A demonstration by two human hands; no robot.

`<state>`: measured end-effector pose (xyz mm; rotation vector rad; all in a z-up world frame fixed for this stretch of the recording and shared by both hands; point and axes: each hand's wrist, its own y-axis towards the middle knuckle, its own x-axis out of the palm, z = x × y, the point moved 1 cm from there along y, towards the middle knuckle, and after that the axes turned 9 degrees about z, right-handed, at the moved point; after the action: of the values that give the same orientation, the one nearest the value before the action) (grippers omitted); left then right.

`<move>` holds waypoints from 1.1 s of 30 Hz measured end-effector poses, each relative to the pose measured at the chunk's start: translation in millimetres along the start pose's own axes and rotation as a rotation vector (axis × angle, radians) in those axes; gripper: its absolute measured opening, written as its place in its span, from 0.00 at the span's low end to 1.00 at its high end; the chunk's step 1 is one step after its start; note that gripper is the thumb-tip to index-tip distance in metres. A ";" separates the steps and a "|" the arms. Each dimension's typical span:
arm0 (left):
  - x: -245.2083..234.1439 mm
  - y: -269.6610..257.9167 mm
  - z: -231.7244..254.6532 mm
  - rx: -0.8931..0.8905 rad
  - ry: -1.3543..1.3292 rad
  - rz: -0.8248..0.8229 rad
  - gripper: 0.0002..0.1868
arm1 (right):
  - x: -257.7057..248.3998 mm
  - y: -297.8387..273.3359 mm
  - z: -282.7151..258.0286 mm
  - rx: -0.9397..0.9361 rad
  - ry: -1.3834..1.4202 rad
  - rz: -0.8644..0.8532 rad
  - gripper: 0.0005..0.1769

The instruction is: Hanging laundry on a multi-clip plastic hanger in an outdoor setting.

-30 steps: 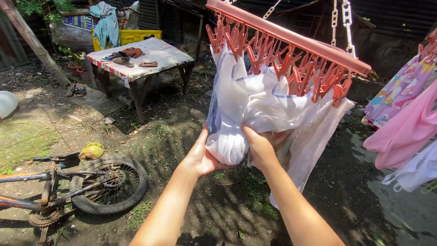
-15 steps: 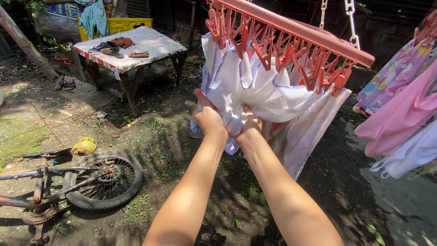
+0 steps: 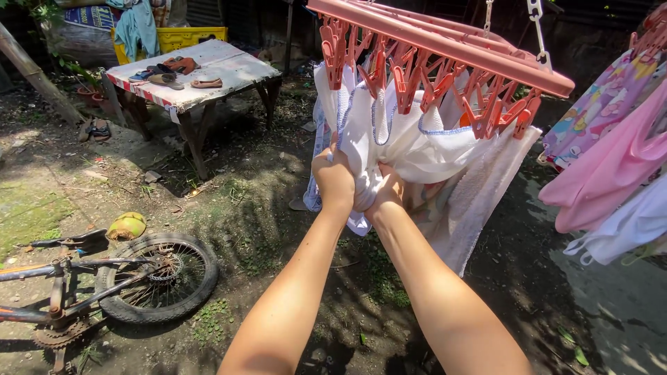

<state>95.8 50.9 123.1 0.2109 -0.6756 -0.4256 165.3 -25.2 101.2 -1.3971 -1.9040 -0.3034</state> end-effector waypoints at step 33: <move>-73.6 141.1 112.9 0.377 0.669 0.132 0.22 | -269.1 97.9 -206.9 -0.446 -1.148 -0.239 0.26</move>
<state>15.6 203.9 213.8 0.6296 -0.1012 -0.0790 375.6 -302.2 39.8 -1.8418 -3.0880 0.0021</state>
